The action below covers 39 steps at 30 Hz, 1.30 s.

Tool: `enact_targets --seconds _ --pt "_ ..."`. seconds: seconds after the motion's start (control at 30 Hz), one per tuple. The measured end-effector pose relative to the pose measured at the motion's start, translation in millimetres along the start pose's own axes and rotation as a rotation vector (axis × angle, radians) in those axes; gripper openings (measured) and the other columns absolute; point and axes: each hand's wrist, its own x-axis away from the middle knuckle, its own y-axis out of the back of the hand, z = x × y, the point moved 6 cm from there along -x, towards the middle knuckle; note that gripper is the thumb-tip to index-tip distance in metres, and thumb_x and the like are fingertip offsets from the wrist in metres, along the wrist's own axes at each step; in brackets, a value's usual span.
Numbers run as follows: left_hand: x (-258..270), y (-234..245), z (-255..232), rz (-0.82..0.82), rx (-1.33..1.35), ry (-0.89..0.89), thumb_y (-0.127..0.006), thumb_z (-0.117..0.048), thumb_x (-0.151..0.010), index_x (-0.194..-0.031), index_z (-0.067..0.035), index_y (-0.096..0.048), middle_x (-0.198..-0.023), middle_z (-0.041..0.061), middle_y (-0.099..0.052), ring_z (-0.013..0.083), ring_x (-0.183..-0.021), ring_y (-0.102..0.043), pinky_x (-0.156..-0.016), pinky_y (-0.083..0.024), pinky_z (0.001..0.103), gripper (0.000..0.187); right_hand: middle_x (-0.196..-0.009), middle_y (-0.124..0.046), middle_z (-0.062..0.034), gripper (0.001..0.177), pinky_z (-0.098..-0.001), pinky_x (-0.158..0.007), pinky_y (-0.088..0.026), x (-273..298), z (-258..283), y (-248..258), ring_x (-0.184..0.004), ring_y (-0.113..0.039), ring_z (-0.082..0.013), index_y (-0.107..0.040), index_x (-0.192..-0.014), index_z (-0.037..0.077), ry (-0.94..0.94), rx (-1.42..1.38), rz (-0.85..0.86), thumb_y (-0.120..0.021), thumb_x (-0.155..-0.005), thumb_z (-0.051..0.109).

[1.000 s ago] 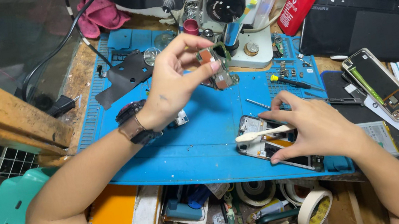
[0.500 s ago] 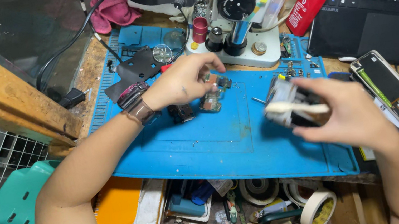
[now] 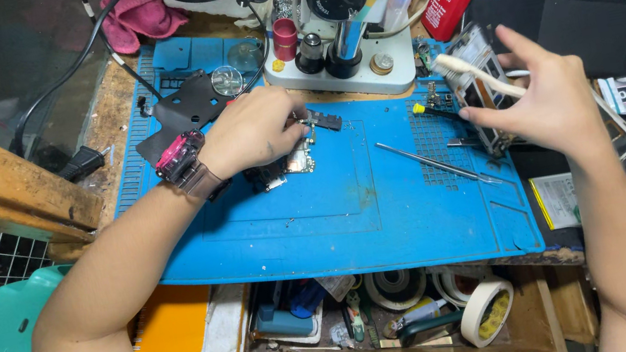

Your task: The person uses a wooden stick to clean a small electronic component, then uses tweezers to place it into a disassembled smartphone chassis. They continue to use tweezers to adjust internal connectors and components within the phone's frame.

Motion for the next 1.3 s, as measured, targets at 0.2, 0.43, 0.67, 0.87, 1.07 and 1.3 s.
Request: enact_targets --seconds 0.2,0.43,0.67,0.87,1.07,1.3 --pt "6 2 -9 -0.093 -0.081 -0.055 -0.072 -0.03 -0.087 -0.096 -0.009 -0.077 -0.102 0.018 -0.067 0.0403 -0.095 -0.066 -0.079 -0.054 0.052 0.024 -0.114 -0.075 -0.0205 0.102 -0.033 -0.074 -0.06 -8 9 5 -0.089 -0.075 -0.021 -0.055 -0.151 -0.005 -0.068 -0.098 -0.021 -0.098 -0.066 0.031" --pt "12 0 -36 -0.322 -0.078 -0.264 -0.07 -0.031 -0.093 -0.098 -0.005 -0.072 -0.098 0.015 -0.063 0.037 -0.101 -0.063 -0.083 -0.053 0.049 0.027 -0.11 -0.077 -0.0172 0.094 -0.0296 -0.077 -0.061 -8 34 -4 -0.093 -0.077 -0.0184 -0.053 -0.15 -0.002 -0.013 -0.255 -0.017 -0.096 -0.073 0.03" --pt "16 -10 -85 -0.17 0.463 -0.536 -0.071 -0.039 -0.097 -0.127 0.0 -0.063 -0.113 0.018 -0.071 0.0299 -0.101 -0.072 -0.089 -0.057 0.041 0.05 -0.102 -0.079 -0.0152 0.097 -0.0258 -0.069 -0.057 -2 67 -10 -0.087 -0.078 -0.0188 -0.035 -0.158 0.005 0.001 -0.433 -0.049 -0.091 -0.08 0.02" --pt "8 -46 -89 0.123 0.876 -0.308 -0.066 -0.026 -0.099 -0.129 0.0 -0.062 -0.097 0.01 -0.078 0.0116 -0.086 -0.076 -0.079 -0.063 0.028 0.04 -0.105 -0.077 -0.0165 0.1 -0.0216 -0.069 -0.059 12 96 -26 -0.088 -0.079 -0.0165 -0.031 -0.157 0.004 0.096 -0.378 -0.07 -0.094 -0.081 0.021" --pt "2 -62 -72 0.114 1.011 -0.178 -0.064 -0.01 -0.099 -0.118 0.004 -0.066 -0.089 0.005 -0.074 0.0077 -0.081 -0.072 -0.073 -0.061 0.025 0.024 -0.104 -0.077 -0.0173 0.101 -0.0216 -0.052 -0.049 10 97 -22 -0.059 -0.059 -0.0066 -0.036 -0.153 0.005 0.073 -0.302 -0.098 -0.097 -0.072 0.017" --pt "-1 -47 -68 0.07 1.325 -0.174 -0.062 -0.005 -0.097 -0.118 0.005 -0.066 -0.101 0.007 -0.074 0.0102 -0.082 -0.071 -0.076 -0.061 0.026 0.023 -0.111 -0.075 -0.018 0.071 -0.019 -0.077 -0.054 12 69 -10 -0.085 -0.069 -0.0057 -0.038 -0.155 0.003 0.061 -0.739 -0.005 -0.078 -0.098 -0.001"
